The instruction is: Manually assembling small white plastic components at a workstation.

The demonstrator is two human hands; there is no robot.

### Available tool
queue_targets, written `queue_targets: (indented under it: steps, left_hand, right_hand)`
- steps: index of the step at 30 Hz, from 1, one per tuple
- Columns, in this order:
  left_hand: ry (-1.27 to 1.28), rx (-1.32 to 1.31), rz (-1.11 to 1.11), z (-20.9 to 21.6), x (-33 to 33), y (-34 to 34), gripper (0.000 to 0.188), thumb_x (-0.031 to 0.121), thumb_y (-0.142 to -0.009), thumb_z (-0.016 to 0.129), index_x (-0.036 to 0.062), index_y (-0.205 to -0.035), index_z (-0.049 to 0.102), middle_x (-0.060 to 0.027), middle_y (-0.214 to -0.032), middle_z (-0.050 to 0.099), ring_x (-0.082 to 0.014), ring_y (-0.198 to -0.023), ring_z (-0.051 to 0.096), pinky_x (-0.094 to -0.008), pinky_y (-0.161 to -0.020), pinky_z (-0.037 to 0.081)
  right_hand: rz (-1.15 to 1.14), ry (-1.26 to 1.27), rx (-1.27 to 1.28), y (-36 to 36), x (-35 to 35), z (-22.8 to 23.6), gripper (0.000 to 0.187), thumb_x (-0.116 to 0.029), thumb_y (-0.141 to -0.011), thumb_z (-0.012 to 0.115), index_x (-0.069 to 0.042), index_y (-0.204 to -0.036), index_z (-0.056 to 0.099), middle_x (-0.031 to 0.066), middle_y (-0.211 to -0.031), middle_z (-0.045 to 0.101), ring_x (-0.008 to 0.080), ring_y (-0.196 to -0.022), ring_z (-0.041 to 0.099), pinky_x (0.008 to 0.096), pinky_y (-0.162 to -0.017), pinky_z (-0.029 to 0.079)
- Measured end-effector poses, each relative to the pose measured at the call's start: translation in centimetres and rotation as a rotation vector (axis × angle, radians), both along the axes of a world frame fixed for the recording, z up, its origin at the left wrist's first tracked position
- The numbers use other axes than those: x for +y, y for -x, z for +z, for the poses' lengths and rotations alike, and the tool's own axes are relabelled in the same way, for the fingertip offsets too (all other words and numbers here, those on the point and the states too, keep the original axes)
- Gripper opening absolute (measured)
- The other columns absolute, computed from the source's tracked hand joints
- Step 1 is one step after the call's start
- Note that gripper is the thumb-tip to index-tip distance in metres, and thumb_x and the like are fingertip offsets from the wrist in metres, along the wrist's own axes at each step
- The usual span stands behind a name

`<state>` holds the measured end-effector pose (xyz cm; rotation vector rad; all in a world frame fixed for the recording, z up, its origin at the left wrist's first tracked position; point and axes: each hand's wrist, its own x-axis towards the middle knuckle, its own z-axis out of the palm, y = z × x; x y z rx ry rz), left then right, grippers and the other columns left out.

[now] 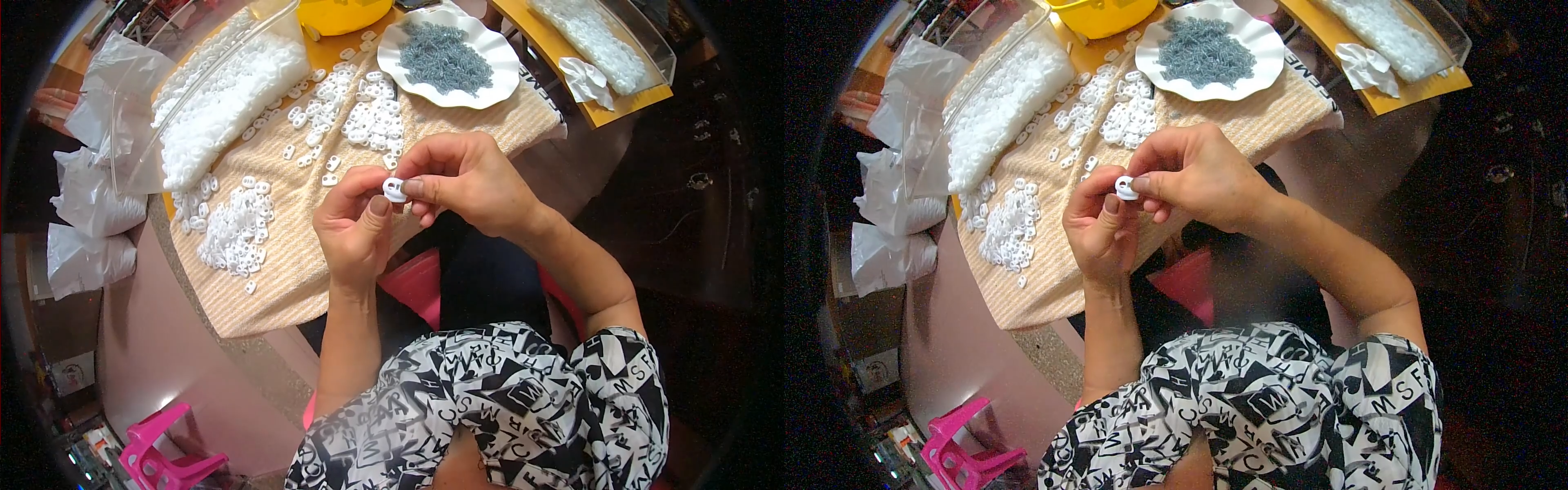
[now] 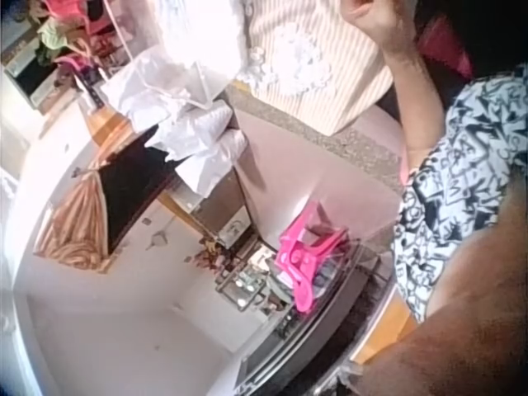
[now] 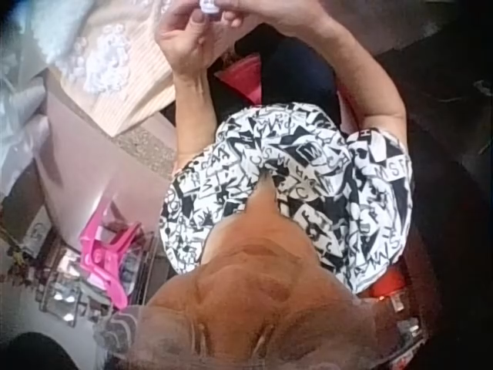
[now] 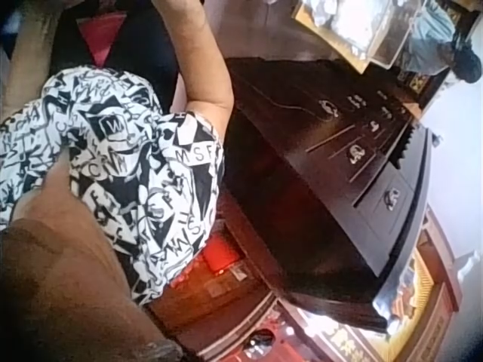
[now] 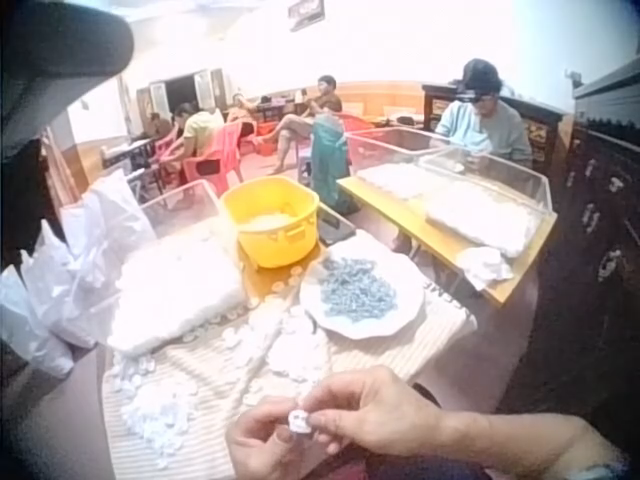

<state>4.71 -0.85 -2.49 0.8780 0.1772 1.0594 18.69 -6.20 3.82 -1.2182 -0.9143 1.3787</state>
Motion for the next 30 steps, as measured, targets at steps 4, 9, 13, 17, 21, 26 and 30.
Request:
queue_targets:
  steps: [4, 9, 13, 17, 21, 26, 30]
  left_hand:
    - [-0.070, -0.011, 0.008, -0.1, 0.2, -0.1, 0.018, 0.006, -0.079, 0.060, -0.0039, -0.093, 0.057, -0.0085, -0.091, 0.052, -0.0136, -0.078, 0.050, -0.0234, -0.069, 0.041]
    - [-0.103, 0.030, 0.081, -0.5, 0.0, -0.3, 0.015, 0.009, -0.079, 0.061, -0.0028, -0.089, 0.059, -0.0083, -0.088, 0.053, -0.0125, -0.074, 0.050, -0.0223, -0.066, 0.040]
    - [-0.051, 0.023, 0.031, 0.1, -0.3, -0.4, 0.015, 0.009, -0.079, 0.061, -0.0028, -0.087, 0.059, -0.0088, -0.087, 0.053, -0.0118, -0.071, 0.049, -0.0211, -0.063, 0.040]
    - [0.028, 0.142, 0.085, -0.2, -1.0, -0.6, 0.016, 0.012, -0.082, 0.058, -0.0030, -0.087, 0.057, -0.0067, -0.080, 0.056, -0.0098, -0.065, 0.050, -0.0205, -0.060, 0.040]
    - [0.093, 0.215, 0.186, 0.7, -1.7, -0.9, 0.018, 0.012, -0.082, 0.059, -0.0038, -0.089, 0.055, -0.0053, -0.078, 0.058, -0.0082, -0.064, 0.051, -0.0201, -0.059, 0.042]
    - [-0.088, 0.355, 0.347, 1.1, -2.1, -1.2, 0.015, 0.004, -0.080, 0.058, -0.0048, -0.092, 0.054, -0.0105, -0.080, 0.060, -0.0134, -0.066, 0.057, -0.0217, -0.063, 0.047]
    - [-0.152, 0.424, 0.461, 1.1, -2.3, -1.0, 0.016, 0.001, -0.079, 0.058, -0.0056, -0.093, 0.055, -0.0104, -0.083, 0.060, -0.0135, -0.069, 0.058, -0.0217, -0.064, 0.047]
  right_hand:
    - [0.013, -0.057, -0.006, 0.1, -0.1, 0.0, 0.008, 0.001, -0.079, 0.055, 0.003, -0.086, 0.058, 0.0055, -0.072, 0.059, 0.0076, -0.058, 0.057, 0.0186, -0.054, 0.049]
    - [0.026, -0.071, -0.072, 0.0, -0.2, 0.3, 0.006, 0.002, -0.078, 0.057, 0.003, -0.083, 0.059, 0.0051, -0.070, 0.059, 0.0077, -0.057, 0.056, 0.0185, -0.053, 0.048]
    - [0.050, -0.077, -0.138, -0.3, -0.3, 0.6, 0.006, 0.002, -0.077, 0.057, 0.003, -0.083, 0.059, 0.0050, -0.070, 0.059, 0.0074, -0.057, 0.056, 0.0181, -0.052, 0.048]
    - [-0.020, -0.119, -0.142, -0.2, -0.1, 0.3, 0.009, 0.002, -0.078, 0.056, 0.004, -0.086, 0.057, 0.0059, -0.070, 0.059, 0.0076, -0.057, 0.056, 0.0186, -0.052, 0.048]
    - [-0.067, -0.091, -0.129, 0.3, 0.0, 0.0, 0.010, 0.002, -0.079, 0.055, 0.005, -0.088, 0.056, 0.0062, -0.070, 0.058, 0.0078, -0.058, 0.056, 0.0190, -0.052, 0.048]
    - [-0.124, -0.110, -0.108, 0.2, 0.1, -0.3, 0.010, 0.001, -0.079, 0.056, 0.005, -0.088, 0.056, 0.0057, -0.070, 0.057, 0.0077, -0.058, 0.055, 0.0190, -0.054, 0.048]
    - [-0.121, -0.102, -0.082, 0.2, 0.1, -0.6, 0.011, 0.000, -0.079, 0.056, 0.004, -0.088, 0.056, 0.0056, -0.070, 0.058, 0.0076, -0.058, 0.055, 0.0191, -0.053, 0.049]
